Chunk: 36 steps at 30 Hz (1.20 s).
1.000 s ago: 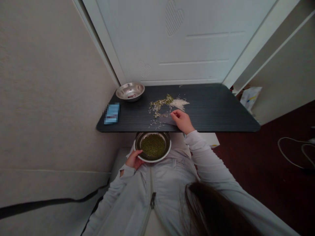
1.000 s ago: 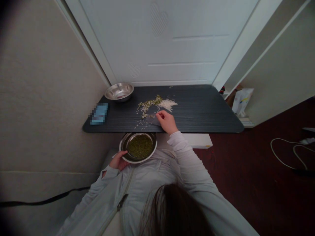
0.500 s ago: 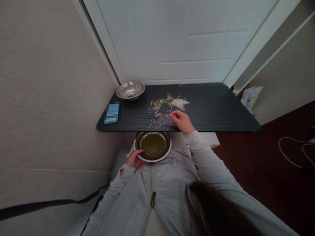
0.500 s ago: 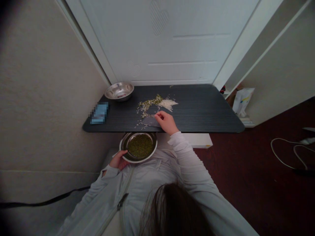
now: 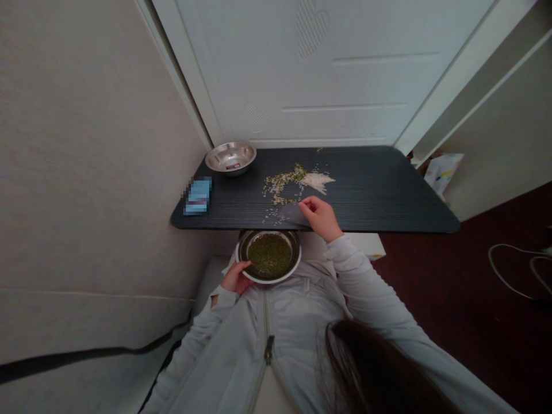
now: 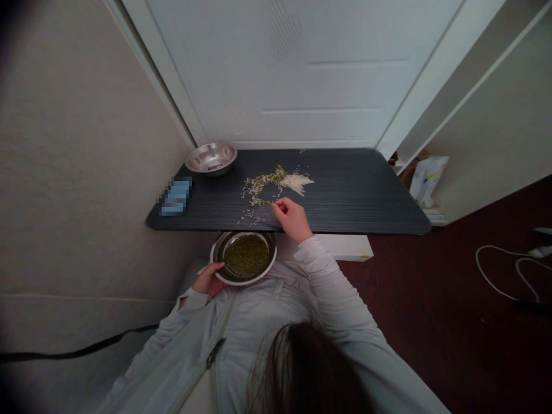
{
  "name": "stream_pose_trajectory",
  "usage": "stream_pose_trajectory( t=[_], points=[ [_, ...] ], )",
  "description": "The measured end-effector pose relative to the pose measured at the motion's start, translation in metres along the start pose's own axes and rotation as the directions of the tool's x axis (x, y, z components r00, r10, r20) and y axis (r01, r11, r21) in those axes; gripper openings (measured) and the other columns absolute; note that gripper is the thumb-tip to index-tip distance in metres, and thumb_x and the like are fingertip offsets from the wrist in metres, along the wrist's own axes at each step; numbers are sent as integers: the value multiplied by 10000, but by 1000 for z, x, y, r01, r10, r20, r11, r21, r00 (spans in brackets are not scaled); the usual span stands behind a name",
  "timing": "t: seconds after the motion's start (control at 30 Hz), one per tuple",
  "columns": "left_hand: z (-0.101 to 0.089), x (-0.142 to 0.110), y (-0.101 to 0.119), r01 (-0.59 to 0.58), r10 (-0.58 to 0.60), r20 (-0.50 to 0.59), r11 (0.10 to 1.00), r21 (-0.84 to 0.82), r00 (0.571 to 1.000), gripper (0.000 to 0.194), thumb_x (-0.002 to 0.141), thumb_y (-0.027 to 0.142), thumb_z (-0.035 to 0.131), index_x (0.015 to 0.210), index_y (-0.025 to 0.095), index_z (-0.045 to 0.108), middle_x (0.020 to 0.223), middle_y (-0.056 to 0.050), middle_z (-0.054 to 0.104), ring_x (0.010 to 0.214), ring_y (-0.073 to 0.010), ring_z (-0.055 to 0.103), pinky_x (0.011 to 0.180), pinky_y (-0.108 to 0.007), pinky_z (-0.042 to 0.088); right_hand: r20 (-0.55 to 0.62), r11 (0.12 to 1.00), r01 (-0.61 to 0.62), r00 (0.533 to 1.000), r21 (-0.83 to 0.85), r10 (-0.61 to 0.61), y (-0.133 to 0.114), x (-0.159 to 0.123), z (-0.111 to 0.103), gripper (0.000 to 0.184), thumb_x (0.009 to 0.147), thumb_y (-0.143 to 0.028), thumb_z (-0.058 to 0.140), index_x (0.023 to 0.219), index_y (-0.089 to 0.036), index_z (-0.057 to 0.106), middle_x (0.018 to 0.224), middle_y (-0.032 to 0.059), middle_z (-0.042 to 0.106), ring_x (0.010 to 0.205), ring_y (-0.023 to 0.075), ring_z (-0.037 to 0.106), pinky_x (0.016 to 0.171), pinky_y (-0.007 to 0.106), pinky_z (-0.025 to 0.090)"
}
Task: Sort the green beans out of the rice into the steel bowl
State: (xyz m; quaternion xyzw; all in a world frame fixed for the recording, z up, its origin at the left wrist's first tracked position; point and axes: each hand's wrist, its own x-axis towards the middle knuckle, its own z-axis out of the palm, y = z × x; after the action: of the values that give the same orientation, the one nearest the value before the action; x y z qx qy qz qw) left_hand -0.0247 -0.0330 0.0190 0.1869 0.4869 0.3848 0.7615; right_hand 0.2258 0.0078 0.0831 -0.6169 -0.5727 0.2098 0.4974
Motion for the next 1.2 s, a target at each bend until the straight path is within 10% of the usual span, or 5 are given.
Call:
stream_pose_trajectory(
  t=[1.2],
  points=[
    [5,-3,2,16,-16,-5,1000,1,1000,398,699,98,529,1091,118,597,889,-104,737,1031,-298,603,849,-454,508,-26,1000,-4,1000,-27,4,-9,-19,5,205,787,-351,494,704,-182,576,620,6,585,580,137,512,570,252,374]
  ],
)
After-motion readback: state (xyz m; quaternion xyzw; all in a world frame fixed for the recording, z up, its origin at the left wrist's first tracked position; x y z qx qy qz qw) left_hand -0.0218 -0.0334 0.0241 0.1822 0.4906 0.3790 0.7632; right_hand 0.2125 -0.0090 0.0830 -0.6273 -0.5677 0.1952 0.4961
